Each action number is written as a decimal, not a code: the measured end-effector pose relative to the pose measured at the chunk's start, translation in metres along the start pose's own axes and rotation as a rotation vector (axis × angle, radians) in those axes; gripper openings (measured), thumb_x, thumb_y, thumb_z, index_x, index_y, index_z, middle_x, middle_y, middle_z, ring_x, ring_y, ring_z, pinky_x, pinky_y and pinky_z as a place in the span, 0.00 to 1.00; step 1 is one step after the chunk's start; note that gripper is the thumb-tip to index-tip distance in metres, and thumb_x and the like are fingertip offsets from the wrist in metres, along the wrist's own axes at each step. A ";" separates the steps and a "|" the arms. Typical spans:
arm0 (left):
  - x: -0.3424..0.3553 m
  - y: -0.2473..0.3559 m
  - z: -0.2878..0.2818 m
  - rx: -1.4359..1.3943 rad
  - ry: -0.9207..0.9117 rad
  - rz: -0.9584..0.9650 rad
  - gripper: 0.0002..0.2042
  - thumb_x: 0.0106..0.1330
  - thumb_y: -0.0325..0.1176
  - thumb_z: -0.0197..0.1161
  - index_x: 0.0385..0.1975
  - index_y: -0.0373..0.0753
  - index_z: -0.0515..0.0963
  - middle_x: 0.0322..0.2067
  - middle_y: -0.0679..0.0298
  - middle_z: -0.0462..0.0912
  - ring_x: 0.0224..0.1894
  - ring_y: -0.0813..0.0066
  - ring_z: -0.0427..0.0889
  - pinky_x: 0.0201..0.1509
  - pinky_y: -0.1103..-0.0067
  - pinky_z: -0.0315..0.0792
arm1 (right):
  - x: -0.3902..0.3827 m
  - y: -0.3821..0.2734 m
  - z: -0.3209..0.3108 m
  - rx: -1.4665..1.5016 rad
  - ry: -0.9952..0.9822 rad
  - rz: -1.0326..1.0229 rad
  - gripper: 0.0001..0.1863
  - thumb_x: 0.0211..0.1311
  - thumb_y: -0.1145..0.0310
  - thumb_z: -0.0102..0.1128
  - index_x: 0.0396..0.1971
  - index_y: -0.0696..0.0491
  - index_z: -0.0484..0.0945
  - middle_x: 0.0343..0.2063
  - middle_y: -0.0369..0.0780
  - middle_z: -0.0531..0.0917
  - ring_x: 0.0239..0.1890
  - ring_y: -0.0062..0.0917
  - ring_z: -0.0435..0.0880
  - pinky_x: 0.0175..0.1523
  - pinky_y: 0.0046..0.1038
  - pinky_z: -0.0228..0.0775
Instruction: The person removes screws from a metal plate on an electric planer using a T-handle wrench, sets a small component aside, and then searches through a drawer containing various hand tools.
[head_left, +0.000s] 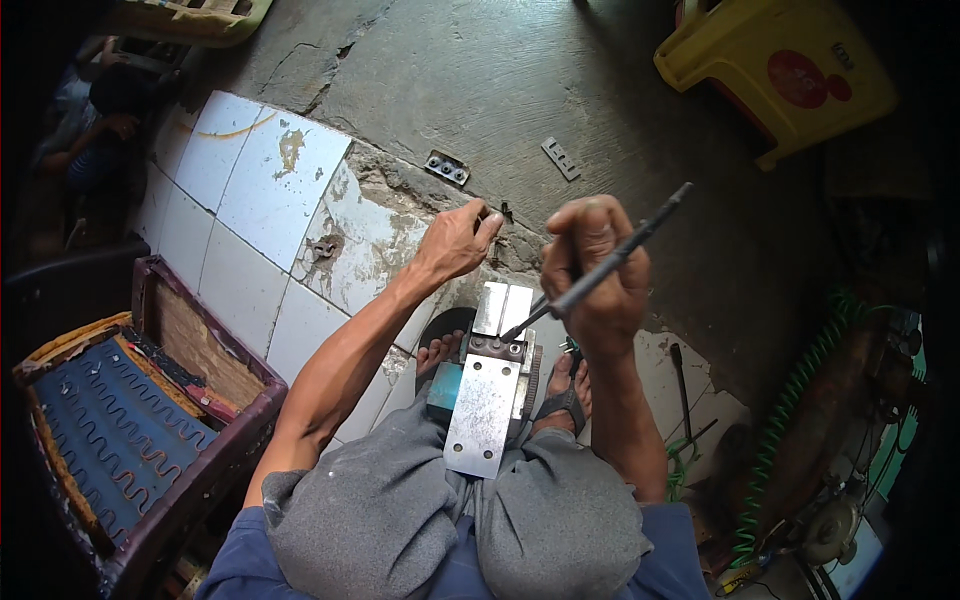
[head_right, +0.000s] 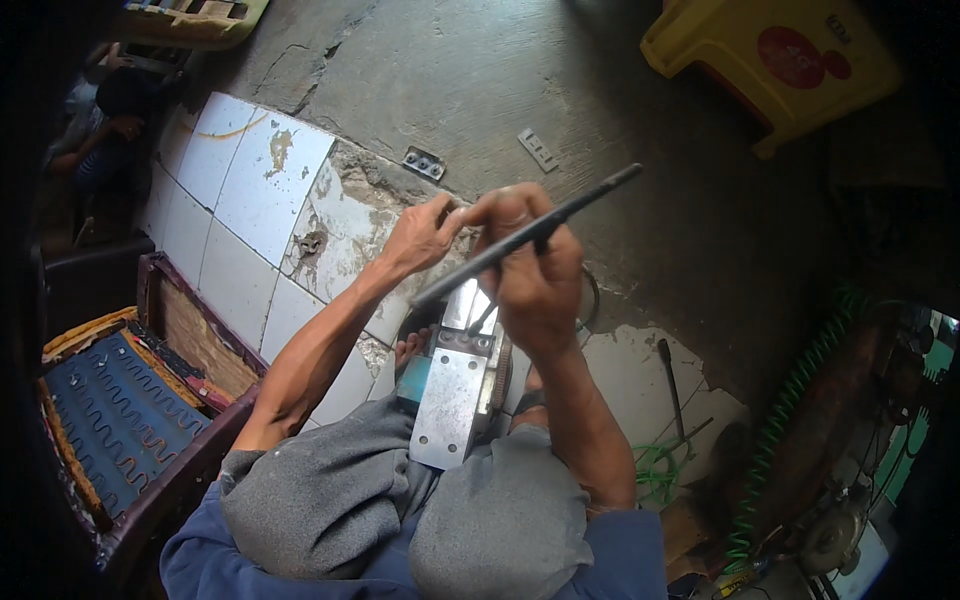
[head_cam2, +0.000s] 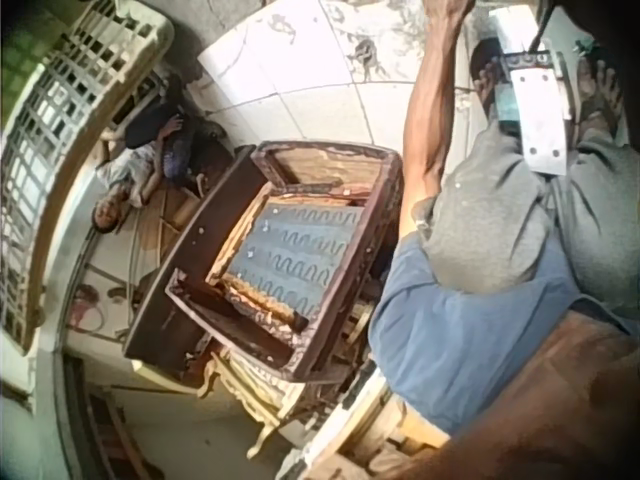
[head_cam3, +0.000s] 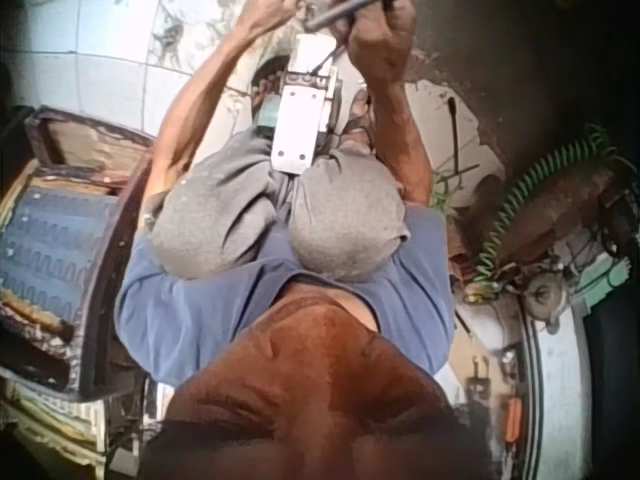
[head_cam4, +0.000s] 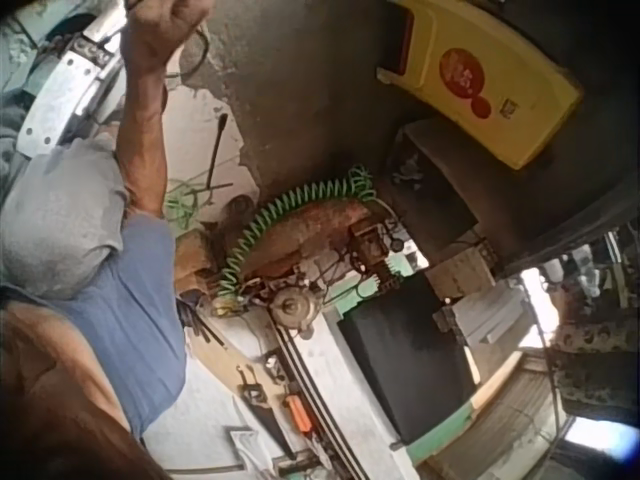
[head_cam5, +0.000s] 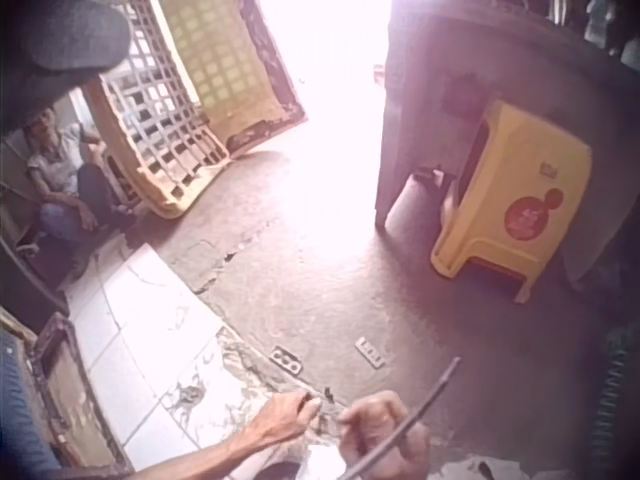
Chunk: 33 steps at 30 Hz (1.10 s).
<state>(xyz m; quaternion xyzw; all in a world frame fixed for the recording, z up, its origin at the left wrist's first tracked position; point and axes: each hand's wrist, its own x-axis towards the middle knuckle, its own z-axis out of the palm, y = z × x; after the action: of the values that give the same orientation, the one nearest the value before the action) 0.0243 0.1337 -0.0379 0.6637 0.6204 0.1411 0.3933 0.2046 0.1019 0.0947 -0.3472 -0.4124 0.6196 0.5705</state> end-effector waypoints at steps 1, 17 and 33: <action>-0.002 0.006 -0.006 -0.074 0.027 0.000 0.20 0.73 0.47 0.56 0.35 0.32 0.77 0.27 0.45 0.83 0.31 0.49 0.83 0.38 0.62 0.76 | 0.001 0.004 0.003 -0.009 -0.063 0.011 0.15 0.81 0.61 0.44 0.37 0.54 0.76 0.15 0.27 0.69 0.14 0.08 0.63 0.17 0.15 0.52; -0.012 0.083 -0.110 0.015 0.239 1.024 0.13 0.68 0.37 0.59 0.23 0.37 0.76 0.42 0.54 0.86 0.60 0.53 0.80 0.67 0.55 0.72 | 0.024 0.067 0.027 -0.425 -0.237 -0.057 0.21 0.76 0.53 0.44 0.34 0.54 0.78 0.25 0.35 0.79 0.29 0.17 0.81 0.29 0.24 0.73; 0.022 0.116 -0.085 -0.283 0.163 1.116 0.20 0.63 0.27 0.52 0.06 0.40 0.65 0.08 0.66 0.65 0.14 0.73 0.63 0.27 0.73 0.66 | 0.026 0.063 0.014 -0.232 -0.305 -0.023 0.02 0.71 0.74 0.54 0.36 0.54 0.75 0.33 0.32 0.76 0.31 0.12 0.77 0.32 0.17 0.72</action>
<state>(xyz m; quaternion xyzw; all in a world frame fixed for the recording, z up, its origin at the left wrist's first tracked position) 0.0534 0.1932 0.0917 0.8181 0.1801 0.4594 0.2952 0.1629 0.1252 0.0446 -0.3083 -0.5667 0.6066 0.4646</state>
